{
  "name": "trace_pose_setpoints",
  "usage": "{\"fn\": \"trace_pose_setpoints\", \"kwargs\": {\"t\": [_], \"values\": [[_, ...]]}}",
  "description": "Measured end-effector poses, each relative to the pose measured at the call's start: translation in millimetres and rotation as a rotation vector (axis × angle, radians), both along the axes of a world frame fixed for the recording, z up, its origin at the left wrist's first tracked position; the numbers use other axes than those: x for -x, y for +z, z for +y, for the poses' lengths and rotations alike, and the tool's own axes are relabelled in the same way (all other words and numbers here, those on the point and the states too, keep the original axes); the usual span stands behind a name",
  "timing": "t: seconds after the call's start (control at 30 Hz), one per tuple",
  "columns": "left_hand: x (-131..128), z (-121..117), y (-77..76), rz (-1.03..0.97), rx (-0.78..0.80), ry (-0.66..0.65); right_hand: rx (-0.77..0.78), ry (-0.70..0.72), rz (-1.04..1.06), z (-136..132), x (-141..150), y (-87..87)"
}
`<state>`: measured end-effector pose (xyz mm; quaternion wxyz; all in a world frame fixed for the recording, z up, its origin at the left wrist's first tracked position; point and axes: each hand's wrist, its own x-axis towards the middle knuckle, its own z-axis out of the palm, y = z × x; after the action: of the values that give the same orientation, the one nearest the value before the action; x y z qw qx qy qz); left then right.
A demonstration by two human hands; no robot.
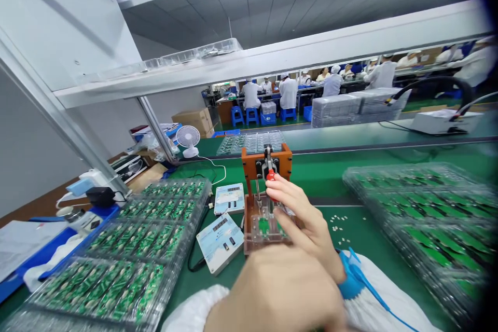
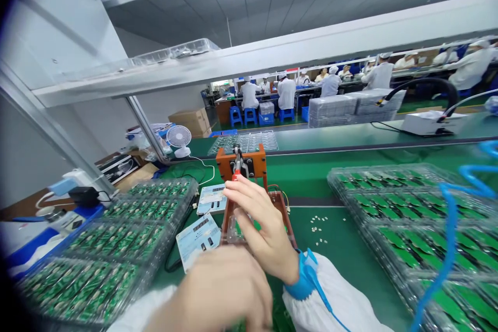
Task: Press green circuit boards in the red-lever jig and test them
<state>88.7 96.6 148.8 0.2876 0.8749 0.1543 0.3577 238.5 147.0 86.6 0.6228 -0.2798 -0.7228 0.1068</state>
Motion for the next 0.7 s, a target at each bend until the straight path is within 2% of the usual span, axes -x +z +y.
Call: {"fn": "trace_pose_setpoints", "kwargs": {"t": [0.1, 0.17, 0.3, 0.7], "values": [[4, 13, -2.3, -0.297, 0.024, 0.289, 0.096, 0.033, 0.067, -6, 3, 4.1], [8, 22, -3.1, -0.386, 0.045, 0.424, 0.139, 0.048, 0.102, -10, 5, 6.5], [12, 32, -3.9, -0.347, 0.108, 0.45, 0.167, 0.051, 0.122, -13, 6, 8.4], [8, 32, -2.8, -0.325, 0.155, 0.49, 0.174, 0.067, 0.12, -14, 6, 7.1]]}}
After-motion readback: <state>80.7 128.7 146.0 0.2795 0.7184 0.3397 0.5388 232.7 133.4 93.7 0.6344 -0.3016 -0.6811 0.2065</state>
